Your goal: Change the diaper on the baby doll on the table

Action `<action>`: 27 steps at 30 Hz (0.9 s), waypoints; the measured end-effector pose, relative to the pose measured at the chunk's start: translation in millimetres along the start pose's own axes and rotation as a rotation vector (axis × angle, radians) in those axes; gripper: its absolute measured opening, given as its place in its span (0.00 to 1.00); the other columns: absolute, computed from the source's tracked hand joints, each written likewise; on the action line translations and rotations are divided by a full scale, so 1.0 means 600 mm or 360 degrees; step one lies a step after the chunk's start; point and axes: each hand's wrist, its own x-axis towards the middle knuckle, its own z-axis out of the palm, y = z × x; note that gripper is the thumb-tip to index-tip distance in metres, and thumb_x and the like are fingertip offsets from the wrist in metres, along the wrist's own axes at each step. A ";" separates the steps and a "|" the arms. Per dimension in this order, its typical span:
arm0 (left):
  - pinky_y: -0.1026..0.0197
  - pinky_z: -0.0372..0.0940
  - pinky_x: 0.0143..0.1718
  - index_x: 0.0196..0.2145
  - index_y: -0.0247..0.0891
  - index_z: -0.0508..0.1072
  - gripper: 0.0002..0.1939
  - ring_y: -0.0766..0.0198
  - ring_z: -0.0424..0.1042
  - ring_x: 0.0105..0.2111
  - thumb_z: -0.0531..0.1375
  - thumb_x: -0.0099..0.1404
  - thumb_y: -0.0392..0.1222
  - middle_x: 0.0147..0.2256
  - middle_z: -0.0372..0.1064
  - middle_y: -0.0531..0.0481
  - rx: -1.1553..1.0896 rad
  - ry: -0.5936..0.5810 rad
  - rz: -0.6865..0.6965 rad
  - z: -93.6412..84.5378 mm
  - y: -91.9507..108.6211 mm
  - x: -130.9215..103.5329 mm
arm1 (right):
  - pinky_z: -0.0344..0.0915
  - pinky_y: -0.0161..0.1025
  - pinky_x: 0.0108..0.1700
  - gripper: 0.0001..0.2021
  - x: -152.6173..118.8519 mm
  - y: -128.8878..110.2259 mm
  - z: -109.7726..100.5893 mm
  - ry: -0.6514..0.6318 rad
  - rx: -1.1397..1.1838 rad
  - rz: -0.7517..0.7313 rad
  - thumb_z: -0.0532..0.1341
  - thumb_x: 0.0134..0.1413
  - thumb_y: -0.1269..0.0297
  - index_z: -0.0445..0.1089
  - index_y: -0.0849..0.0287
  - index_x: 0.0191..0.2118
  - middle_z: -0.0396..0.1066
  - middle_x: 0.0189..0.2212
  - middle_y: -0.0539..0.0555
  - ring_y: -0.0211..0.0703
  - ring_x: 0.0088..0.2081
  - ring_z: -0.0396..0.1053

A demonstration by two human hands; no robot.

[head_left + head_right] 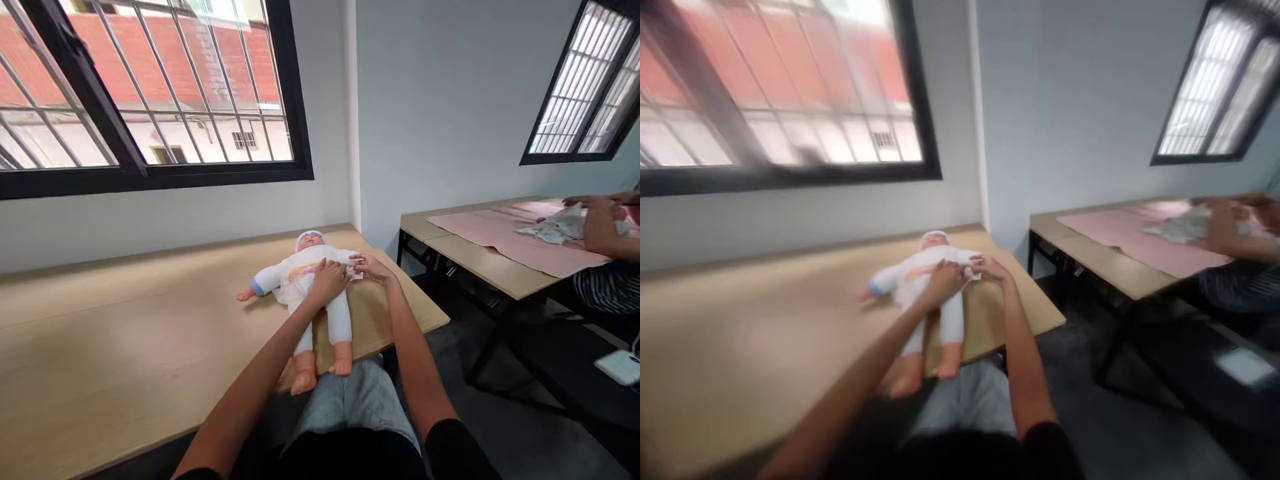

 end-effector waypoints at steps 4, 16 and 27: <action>0.50 0.54 0.56 0.40 0.33 0.78 0.18 0.51 0.71 0.47 0.49 0.73 0.41 0.42 0.77 0.38 -0.0023 0.0032 -0.0089 -0.003 0.006 0.005 | 0.65 0.29 0.31 0.19 0.002 0.000 0.002 0.0024 0.0018 -0.0005 0.68 0.41 0.76 0.70 0.60 0.43 0.72 0.30 0.48 0.33 0.29 0.68; 0.48 0.56 0.48 0.34 0.34 0.76 0.13 0.47 0.71 0.45 0.52 0.69 0.38 0.35 0.77 0.38 -0.0034 -0.0092 -0.0208 -0.028 0.006 0.040 | 0.64 0.30 0.30 0.18 0.004 0.003 0.004 0.0098 0.0052 -0.0069 0.69 0.41 0.75 0.72 0.59 0.43 0.73 0.31 0.49 0.34 0.30 0.70; 0.53 0.62 0.48 0.36 0.39 0.77 0.07 0.53 0.73 0.44 0.58 0.66 0.39 0.38 0.77 0.48 -0.0480 -0.0053 -0.0125 -0.061 -0.004 0.035 | 0.64 0.31 0.32 0.20 0.011 0.012 -0.004 0.0068 0.0015 -0.0105 0.71 0.40 0.71 0.72 0.59 0.44 0.74 0.31 0.50 0.35 0.31 0.70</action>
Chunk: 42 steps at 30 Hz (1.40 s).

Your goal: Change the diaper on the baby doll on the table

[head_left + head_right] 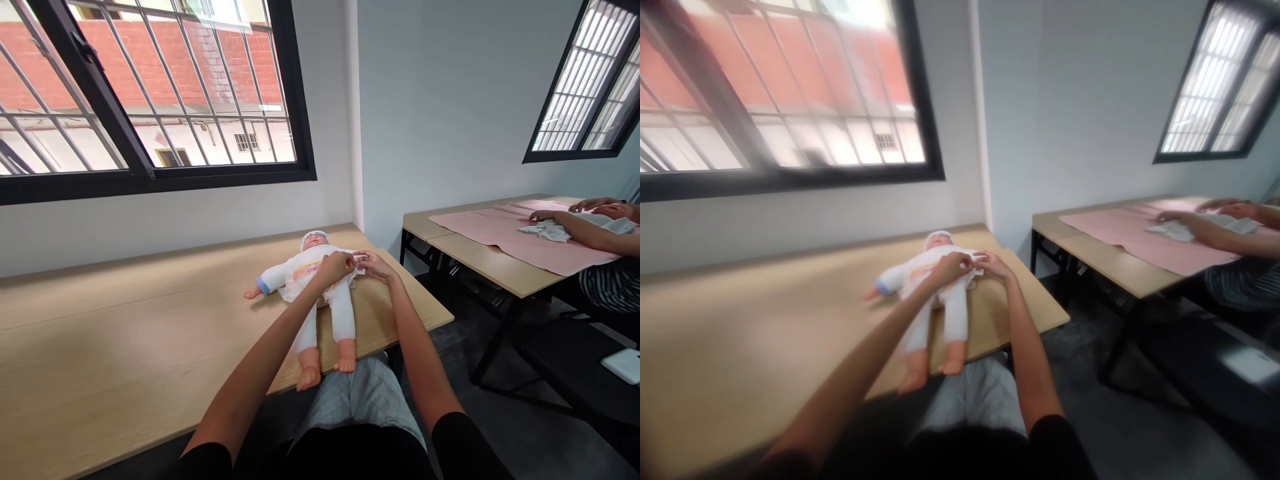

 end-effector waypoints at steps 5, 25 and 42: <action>0.54 0.63 0.47 0.35 0.39 0.79 0.07 0.54 0.74 0.41 0.59 0.65 0.38 0.38 0.78 0.48 0.0043 -0.0184 -0.0013 0.011 -0.012 0.021 | 0.63 0.31 0.32 0.20 0.001 0.003 0.000 -0.0012 -0.0028 0.0001 0.71 0.39 0.71 0.72 0.58 0.43 0.74 0.33 0.51 0.35 0.31 0.69; 0.55 0.63 0.46 0.42 0.40 0.69 0.10 0.56 0.71 0.45 0.53 0.66 0.30 0.44 0.73 0.46 -0.0005 0.0317 -0.0004 0.021 -0.015 0.006 | 0.65 0.31 0.31 0.22 -0.002 0.000 0.008 0.0052 0.0053 -0.0010 0.71 0.37 0.73 0.72 0.58 0.43 0.72 0.31 0.49 0.34 0.30 0.69; 0.54 0.62 0.48 0.34 0.40 0.73 0.01 0.53 0.71 0.45 0.61 0.64 0.38 0.38 0.75 0.47 0.0076 0.0185 0.0020 0.019 -0.059 -0.033 | 0.65 0.32 0.38 0.24 0.029 0.030 0.070 0.0415 -0.0057 -0.0319 0.65 0.35 0.72 0.67 0.56 0.45 0.66 0.32 0.44 0.34 0.32 0.68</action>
